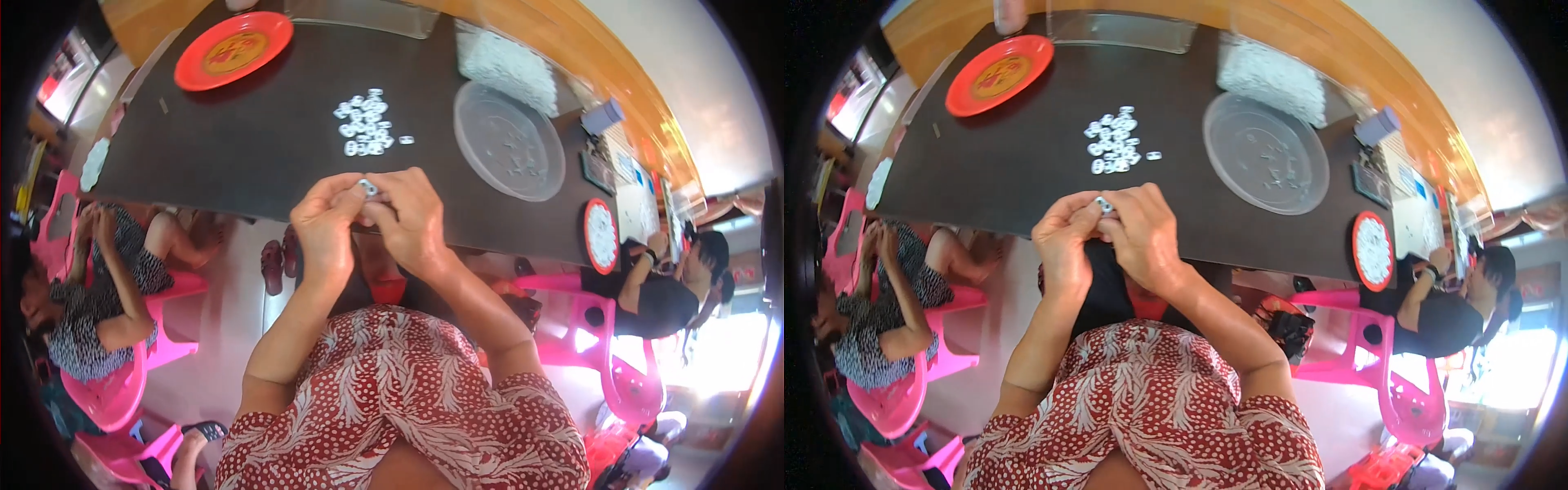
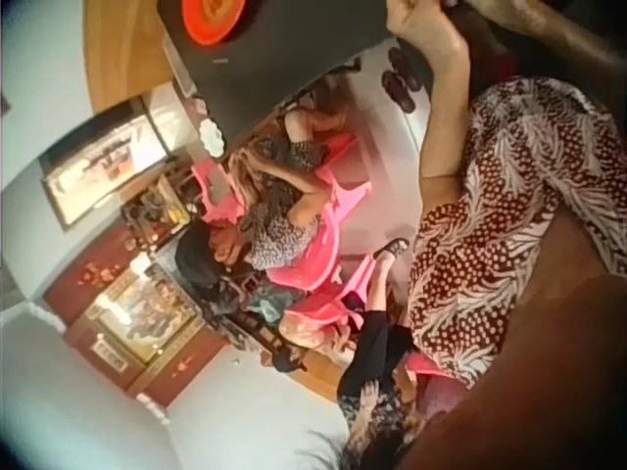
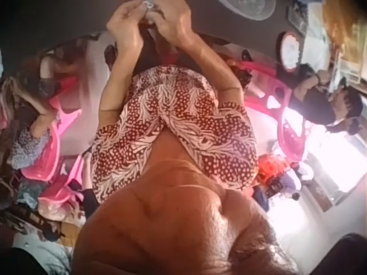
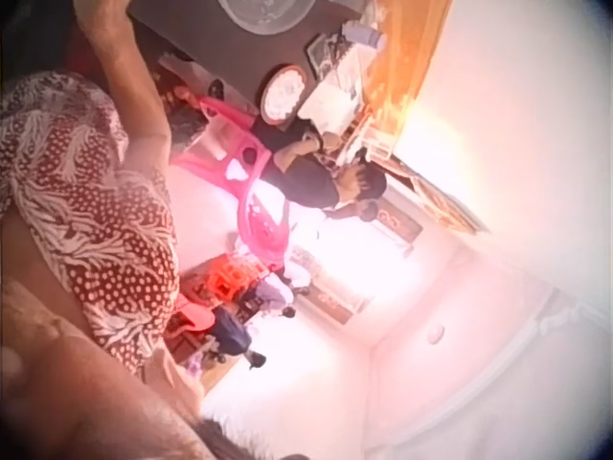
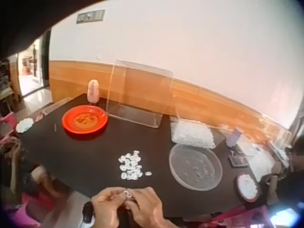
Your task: Assembling small white eyelet-like hardware components by hand at a table.
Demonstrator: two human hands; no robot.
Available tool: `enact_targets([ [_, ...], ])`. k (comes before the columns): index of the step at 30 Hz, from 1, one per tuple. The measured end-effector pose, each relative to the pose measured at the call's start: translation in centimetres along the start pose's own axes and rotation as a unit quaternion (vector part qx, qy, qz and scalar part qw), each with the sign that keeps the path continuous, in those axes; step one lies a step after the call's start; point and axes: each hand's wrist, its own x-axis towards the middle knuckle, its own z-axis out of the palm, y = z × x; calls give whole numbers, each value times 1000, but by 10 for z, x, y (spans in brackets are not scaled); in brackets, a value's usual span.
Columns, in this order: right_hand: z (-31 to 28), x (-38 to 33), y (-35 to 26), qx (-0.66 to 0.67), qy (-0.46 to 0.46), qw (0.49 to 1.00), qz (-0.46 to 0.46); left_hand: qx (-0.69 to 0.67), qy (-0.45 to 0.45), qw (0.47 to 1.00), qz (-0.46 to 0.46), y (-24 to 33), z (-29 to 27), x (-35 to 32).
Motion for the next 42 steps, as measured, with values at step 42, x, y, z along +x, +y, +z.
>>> enact_targets([
  [42,5,-11,-20,77,49,996,13,32,-76,980,179,-7,-6,-21],
])
